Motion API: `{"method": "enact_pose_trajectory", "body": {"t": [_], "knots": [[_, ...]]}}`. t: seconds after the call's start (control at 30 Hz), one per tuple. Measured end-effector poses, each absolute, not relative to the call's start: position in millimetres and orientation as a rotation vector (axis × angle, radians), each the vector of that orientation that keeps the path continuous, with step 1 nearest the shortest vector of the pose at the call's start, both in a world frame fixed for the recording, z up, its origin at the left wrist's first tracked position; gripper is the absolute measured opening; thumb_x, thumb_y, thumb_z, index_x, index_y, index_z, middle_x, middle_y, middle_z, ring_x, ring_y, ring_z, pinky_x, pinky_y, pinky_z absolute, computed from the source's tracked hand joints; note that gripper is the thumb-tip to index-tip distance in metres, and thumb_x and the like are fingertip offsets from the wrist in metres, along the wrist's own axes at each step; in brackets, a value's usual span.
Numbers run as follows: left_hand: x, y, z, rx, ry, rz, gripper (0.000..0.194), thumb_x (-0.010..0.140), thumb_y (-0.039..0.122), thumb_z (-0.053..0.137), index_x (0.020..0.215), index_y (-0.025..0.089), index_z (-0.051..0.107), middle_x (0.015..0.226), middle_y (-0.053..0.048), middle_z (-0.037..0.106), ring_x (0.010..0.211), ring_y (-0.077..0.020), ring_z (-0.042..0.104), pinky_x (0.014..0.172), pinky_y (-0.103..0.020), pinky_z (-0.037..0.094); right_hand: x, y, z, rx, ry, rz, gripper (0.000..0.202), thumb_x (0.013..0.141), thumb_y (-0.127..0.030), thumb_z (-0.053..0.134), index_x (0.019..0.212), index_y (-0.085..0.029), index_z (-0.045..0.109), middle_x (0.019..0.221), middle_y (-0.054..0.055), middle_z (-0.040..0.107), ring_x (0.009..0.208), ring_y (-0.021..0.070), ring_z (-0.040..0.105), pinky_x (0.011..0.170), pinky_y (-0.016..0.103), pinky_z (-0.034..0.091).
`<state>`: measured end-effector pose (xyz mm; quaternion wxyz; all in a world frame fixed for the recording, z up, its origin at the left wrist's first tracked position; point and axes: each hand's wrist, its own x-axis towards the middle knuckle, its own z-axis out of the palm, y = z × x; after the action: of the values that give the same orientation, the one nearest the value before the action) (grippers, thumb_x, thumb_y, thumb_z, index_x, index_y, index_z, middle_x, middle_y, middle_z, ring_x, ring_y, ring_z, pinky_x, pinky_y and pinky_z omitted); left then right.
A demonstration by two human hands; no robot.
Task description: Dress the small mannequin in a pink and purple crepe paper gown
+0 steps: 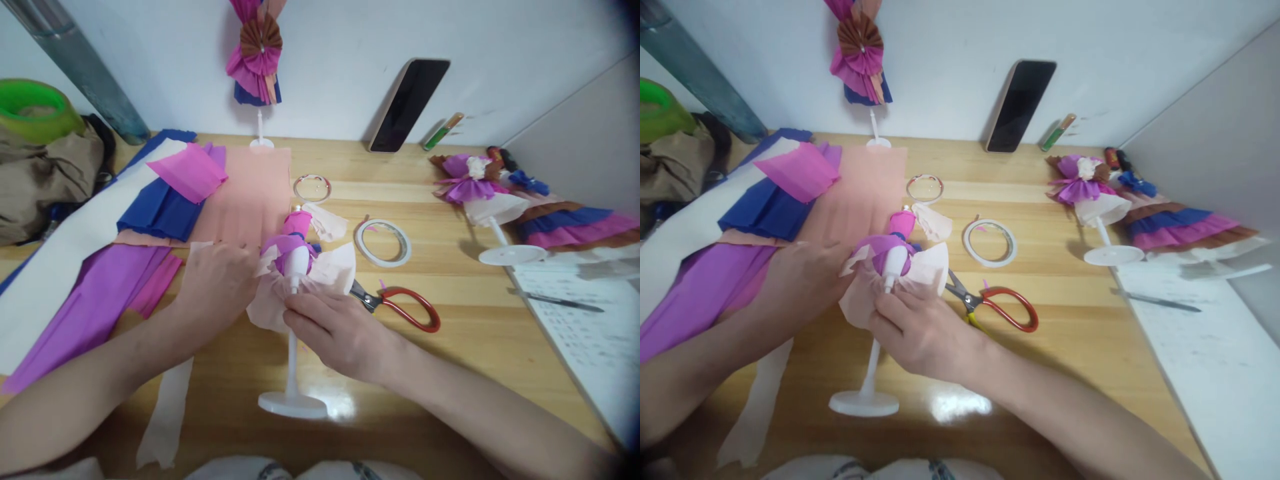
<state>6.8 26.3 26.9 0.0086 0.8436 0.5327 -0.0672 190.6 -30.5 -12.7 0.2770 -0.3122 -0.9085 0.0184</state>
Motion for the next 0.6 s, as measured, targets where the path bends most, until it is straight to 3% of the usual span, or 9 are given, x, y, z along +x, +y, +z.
{"method": "enact_pose_trajectory", "body": {"t": [0.13,0.27,0.4,0.5,0.6], "knots": [[7.7,23.9,32.5,2.466,1.609,0.137,0.032,0.085,0.043,0.051,0.072,0.017,0.065,0.069,-0.008,0.067,0.061,-0.0205,0.058,0.053,-0.030,0.032,190.3,-32.4,-15.9,-0.862,-2.415,0.106,0.038,0.095,-0.005,0.034,0.073,-0.016,0.063,0.074,0.004,0.062,0.066,0.0130,0.052,0.065,0.026,0.045],[6.6,23.8,35.4,2.217,1.498,0.351,0.019,0.075,0.039,0.064,0.075,0.020,0.064,0.077,-0.002,0.070,0.068,-0.0169,0.061,0.060,-0.027,0.041,190.3,-32.8,-22.2,-0.866,-2.354,0.058,0.034,0.094,-0.005,0.038,0.073,-0.016,0.062,0.073,0.004,0.061,0.069,0.0148,0.053,0.066,0.027,0.045],[2.6,30.5,23.5,1.982,1.531,0.459,0.035,0.071,0.048,0.069,0.092,0.020,0.062,0.088,-0.003,0.071,0.072,-0.0178,0.064,0.059,-0.026,0.046,191.0,-32.1,-26.7,-0.865,-2.289,0.070,0.028,0.093,-0.004,0.040,0.084,-0.014,0.064,0.080,0.006,0.064,0.073,0.0152,0.055,0.066,0.027,0.047],[3.1,35.7,14.6,1.798,1.439,0.455,0.045,0.067,0.044,0.073,0.103,0.020,0.063,0.088,-0.003,0.073,0.073,-0.0184,0.066,0.057,-0.025,0.049,192.1,-31.4,-27.2,-0.860,-2.250,0.079,0.025,0.092,-0.004,0.041,0.090,-0.014,0.065,0.086,0.007,0.066,0.077,0.0155,0.058,0.068,0.027,0.049],[8.9,35.8,15.5,1.720,1.439,0.380,0.031,0.067,0.041,0.073,0.087,0.018,0.068,0.077,-0.001,0.071,0.070,-0.0187,0.065,0.054,-0.024,0.047,192.2,-30.8,-27.0,-0.878,-2.187,0.110,0.023,0.092,-0.007,0.044,0.087,-0.016,0.064,0.085,0.006,0.067,0.074,0.0144,0.058,0.067,0.026,0.050]]}}
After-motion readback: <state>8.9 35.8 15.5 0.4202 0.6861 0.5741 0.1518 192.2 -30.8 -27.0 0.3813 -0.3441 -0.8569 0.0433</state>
